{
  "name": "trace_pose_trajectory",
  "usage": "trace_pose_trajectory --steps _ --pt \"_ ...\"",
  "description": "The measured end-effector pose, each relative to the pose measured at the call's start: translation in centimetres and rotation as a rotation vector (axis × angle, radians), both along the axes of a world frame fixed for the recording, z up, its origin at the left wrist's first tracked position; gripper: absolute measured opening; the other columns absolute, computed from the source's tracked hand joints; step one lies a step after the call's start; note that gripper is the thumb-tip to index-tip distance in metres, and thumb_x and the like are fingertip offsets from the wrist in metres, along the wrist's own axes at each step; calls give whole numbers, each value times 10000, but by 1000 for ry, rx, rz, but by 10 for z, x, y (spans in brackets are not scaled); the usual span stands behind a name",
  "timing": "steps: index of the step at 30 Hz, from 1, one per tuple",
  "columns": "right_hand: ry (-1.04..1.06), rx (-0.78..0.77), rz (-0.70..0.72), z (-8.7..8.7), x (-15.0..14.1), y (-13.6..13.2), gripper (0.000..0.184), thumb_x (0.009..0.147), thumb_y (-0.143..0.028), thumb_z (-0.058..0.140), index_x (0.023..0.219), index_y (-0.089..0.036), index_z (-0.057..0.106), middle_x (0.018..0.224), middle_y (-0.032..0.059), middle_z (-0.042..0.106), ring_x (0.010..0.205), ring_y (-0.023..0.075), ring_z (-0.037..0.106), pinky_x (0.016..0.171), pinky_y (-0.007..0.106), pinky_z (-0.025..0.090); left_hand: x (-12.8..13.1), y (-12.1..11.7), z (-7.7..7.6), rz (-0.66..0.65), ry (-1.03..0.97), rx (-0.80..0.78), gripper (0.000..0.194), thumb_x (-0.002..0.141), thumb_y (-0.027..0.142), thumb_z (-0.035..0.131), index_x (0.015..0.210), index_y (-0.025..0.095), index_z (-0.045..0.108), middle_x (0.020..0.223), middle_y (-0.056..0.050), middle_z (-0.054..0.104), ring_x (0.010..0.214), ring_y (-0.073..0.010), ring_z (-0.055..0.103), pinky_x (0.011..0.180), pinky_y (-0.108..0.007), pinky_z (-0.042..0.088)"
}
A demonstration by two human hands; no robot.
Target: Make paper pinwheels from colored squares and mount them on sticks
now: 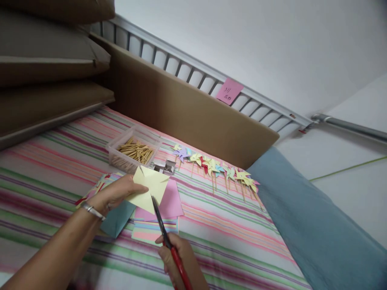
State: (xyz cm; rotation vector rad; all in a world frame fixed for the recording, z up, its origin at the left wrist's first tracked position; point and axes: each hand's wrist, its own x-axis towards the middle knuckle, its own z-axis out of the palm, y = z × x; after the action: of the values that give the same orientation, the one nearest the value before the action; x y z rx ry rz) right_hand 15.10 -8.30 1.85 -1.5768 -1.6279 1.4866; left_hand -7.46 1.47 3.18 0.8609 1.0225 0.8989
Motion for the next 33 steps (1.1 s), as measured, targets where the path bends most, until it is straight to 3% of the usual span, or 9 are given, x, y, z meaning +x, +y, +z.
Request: trace_pose_trajectory --steps 12,27,33 --pt "54 7 -34 -1 -4 2 316 756 -427 606 926 -161 634 604 -37 445 504 98 408 477 211 332 3 -1 2 -12 -38 24 335 552 214 746 884 174 746 807 -58 755 729 -254 673 656 -305 491" --pt "14 -31 -71 -5 -9 3 221 755 -327 571 879 -149 613 543 -60 415 436 80 383 423 192 287 5 -2 -1 21 -59 11 290 541 204 728 827 155 738 817 -84 753 757 -272 677 691 -321 490" --pt "-81 56 6 2 -8 6 159 754 -298 592 832 -162 621 574 -41 450 502 101 417 468 207 292 5 -1 0 37 -4 14 252 552 209 718 797 153 734 791 -82 753 711 -255 673 650 -295 479"
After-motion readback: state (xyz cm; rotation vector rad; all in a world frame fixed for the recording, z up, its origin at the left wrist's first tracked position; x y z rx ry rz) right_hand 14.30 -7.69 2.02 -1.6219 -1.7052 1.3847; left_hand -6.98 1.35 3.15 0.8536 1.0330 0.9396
